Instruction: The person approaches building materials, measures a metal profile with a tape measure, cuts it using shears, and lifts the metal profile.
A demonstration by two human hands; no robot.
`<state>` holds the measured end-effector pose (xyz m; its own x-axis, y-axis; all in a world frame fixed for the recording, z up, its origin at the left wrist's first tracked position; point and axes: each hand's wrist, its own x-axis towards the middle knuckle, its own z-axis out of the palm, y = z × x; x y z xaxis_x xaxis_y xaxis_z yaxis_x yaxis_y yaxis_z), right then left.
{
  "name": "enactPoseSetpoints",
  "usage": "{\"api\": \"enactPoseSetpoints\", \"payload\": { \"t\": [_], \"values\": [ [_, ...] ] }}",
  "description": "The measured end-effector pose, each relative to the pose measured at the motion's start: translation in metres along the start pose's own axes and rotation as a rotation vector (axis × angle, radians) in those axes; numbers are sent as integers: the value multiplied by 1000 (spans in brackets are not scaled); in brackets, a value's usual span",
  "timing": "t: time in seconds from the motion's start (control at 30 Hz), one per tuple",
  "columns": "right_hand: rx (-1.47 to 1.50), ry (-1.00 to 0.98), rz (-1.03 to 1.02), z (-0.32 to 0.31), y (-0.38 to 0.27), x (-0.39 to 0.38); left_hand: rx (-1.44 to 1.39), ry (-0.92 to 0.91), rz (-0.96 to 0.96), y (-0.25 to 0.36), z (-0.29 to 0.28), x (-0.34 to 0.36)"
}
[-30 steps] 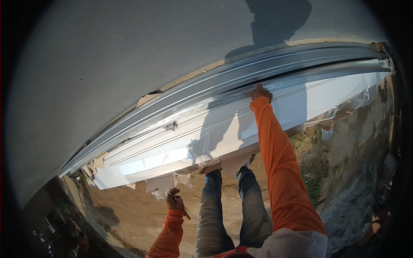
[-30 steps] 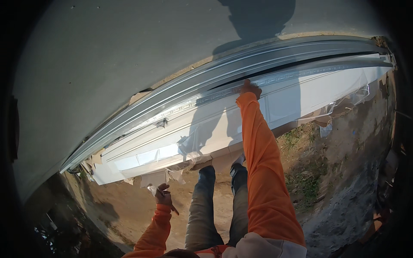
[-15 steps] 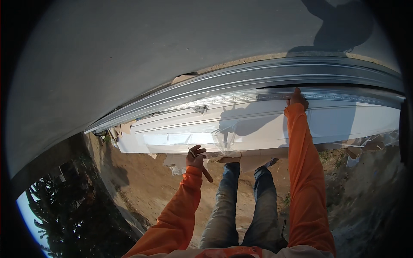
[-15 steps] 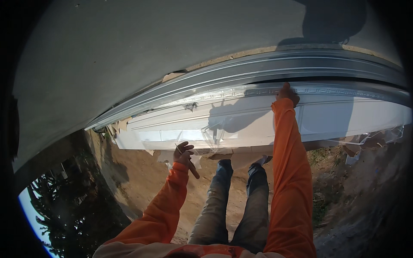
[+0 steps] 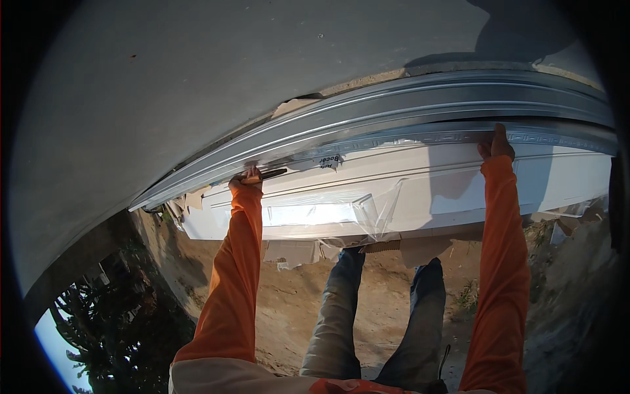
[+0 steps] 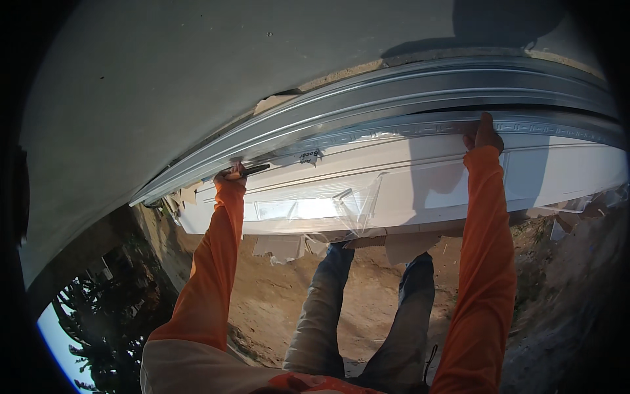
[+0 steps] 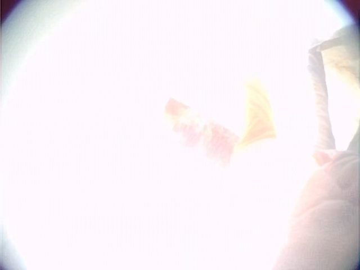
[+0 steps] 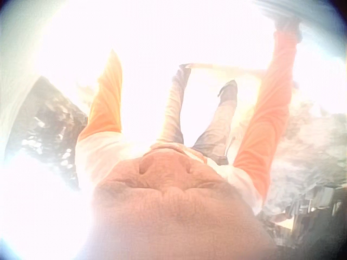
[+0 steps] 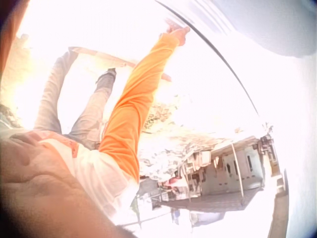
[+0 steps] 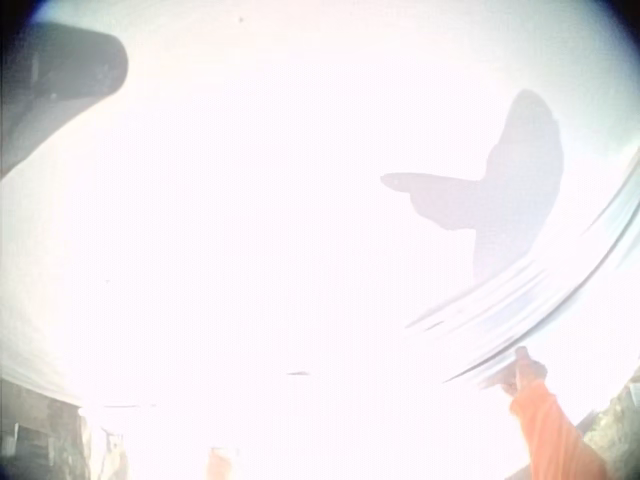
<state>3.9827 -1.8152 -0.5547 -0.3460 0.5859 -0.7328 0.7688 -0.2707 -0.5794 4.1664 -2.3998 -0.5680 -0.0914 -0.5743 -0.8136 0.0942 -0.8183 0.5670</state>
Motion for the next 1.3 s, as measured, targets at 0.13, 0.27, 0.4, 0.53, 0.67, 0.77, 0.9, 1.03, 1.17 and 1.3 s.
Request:
{"api": "enactPoseSetpoints", "payload": {
  "t": [0.13, 0.27, 0.4, 0.53, 0.67, 0.77, 0.9, 1.03, 1.17, 1.3],
  "values": [
    [19, -50, -30, 25, 16, -29, 183, -190, 3, 42, -32, 37],
    [32, 33, -20, 35, 31, -4, 106, -320, 85, 29, -17, 20],
    [-128, 193, 58, 50, 31, 8, 34, -95, 8, 45, -10, 20],
    [-143, 85, 8, 51, 33, 0, 237, -151, -53, 88, 0, 59],
    [-121, 82, 32, 48, 27, -14, 205, -84, 3, 77, 6, 52],
    [-137, 146, -25, 48, 36, -3, 279, -69, -16, 84, 4, 48],
    [-64, 97, -82, 38, 37, 19, 374, -18, 26, 93, 12, 25],
    [231, -30, -86, 32, 32, 1, 423, 5, -15, 113, 20, -6],
    [243, -177, -129, -6, 25, 14, 489, -149, -74, 127, 17, -13],
    [225, -196, -198, -82, -11, 1, 397, -28, -6, 116, 33, -35]
  ]
}}
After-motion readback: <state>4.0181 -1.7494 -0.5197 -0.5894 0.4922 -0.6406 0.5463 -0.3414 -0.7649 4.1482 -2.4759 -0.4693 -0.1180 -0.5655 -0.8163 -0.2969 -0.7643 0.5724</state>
